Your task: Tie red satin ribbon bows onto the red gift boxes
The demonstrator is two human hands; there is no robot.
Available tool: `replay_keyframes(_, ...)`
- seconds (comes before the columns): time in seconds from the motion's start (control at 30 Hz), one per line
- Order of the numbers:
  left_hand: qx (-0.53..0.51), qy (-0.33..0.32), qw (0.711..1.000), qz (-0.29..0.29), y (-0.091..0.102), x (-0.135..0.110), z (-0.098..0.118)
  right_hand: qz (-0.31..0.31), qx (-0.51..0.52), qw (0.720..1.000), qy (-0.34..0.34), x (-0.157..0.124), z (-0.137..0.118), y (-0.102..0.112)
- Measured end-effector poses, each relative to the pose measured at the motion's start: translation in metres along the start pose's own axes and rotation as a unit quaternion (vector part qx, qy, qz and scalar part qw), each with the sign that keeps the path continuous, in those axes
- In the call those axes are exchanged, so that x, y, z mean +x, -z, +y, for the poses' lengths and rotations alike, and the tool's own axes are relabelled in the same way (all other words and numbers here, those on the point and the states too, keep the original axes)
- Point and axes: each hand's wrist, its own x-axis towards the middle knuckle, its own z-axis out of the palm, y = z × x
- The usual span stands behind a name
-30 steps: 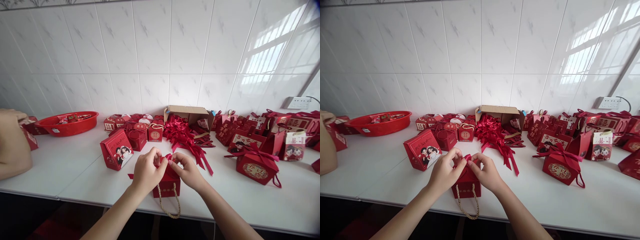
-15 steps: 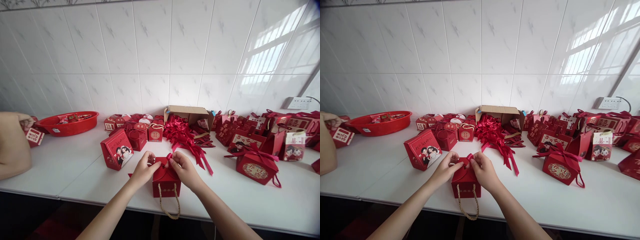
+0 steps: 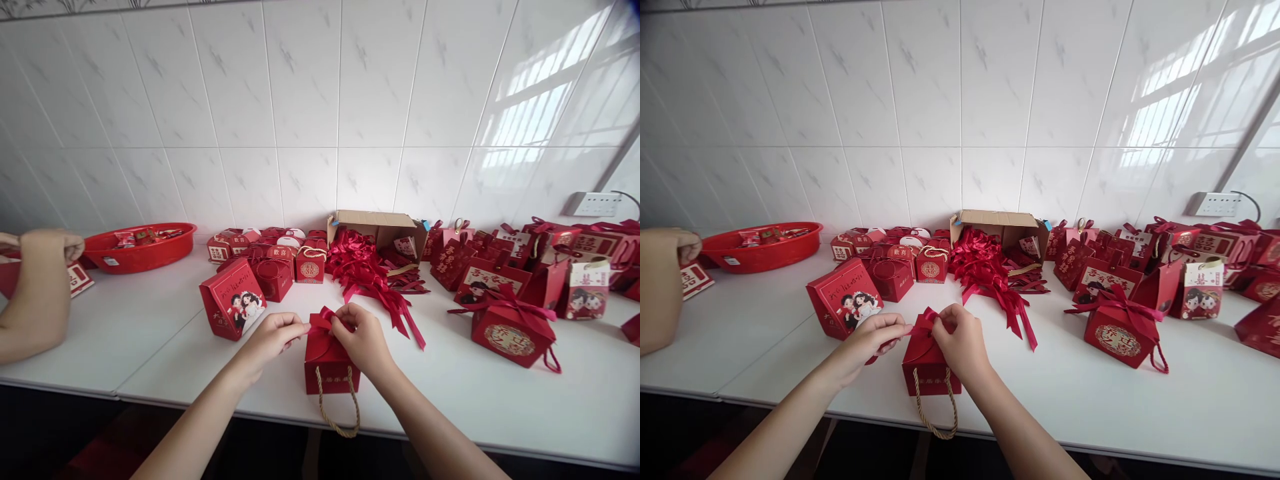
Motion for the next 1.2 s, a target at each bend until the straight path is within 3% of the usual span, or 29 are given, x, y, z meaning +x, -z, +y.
replay_keyframes(0.13,-0.031,-0.059,0.998,-0.015,0.001,-0.009,0.014,0.025,-0.05,0.998,0.025,-0.001,0.0,-0.003)
replay_keyframes(0.23,-0.052,-0.079,0.996,0.005,-0.001,-0.01,0.028,0.011,-0.072,0.995,0.064,-0.004,-0.002,-0.001)
replay_keyframes(0.4,-0.061,-0.109,0.992,0.012,-0.011,0.007,0.048,-0.043,-0.092,0.987,0.127,-0.009,-0.006,0.004)
replay_keyframes(0.5,-0.099,-0.131,0.986,-0.02,-0.016,0.019,0.052,-0.038,-0.084,0.99,0.105,-0.007,-0.004,0.003)
replay_keyframes(0.63,-0.068,-0.173,0.982,-0.016,-0.015,0.024,0.039,-0.04,-0.038,0.996,0.068,-0.004,0.0,0.004)
replay_keyframes(0.87,0.074,-0.201,0.977,0.013,-0.012,0.016,0.004,-0.058,-0.025,0.994,0.09,-0.005,0.0,0.008)
replay_keyframes(1.03,0.038,-0.222,0.974,0.033,-0.019,0.014,-0.004,-0.047,-0.012,0.994,0.093,-0.005,0.001,0.007)
replay_keyframes(1.2,0.005,-0.201,0.977,0.07,-0.024,0.012,-0.01,-0.028,-0.004,0.995,0.091,-0.003,0.003,0.006)
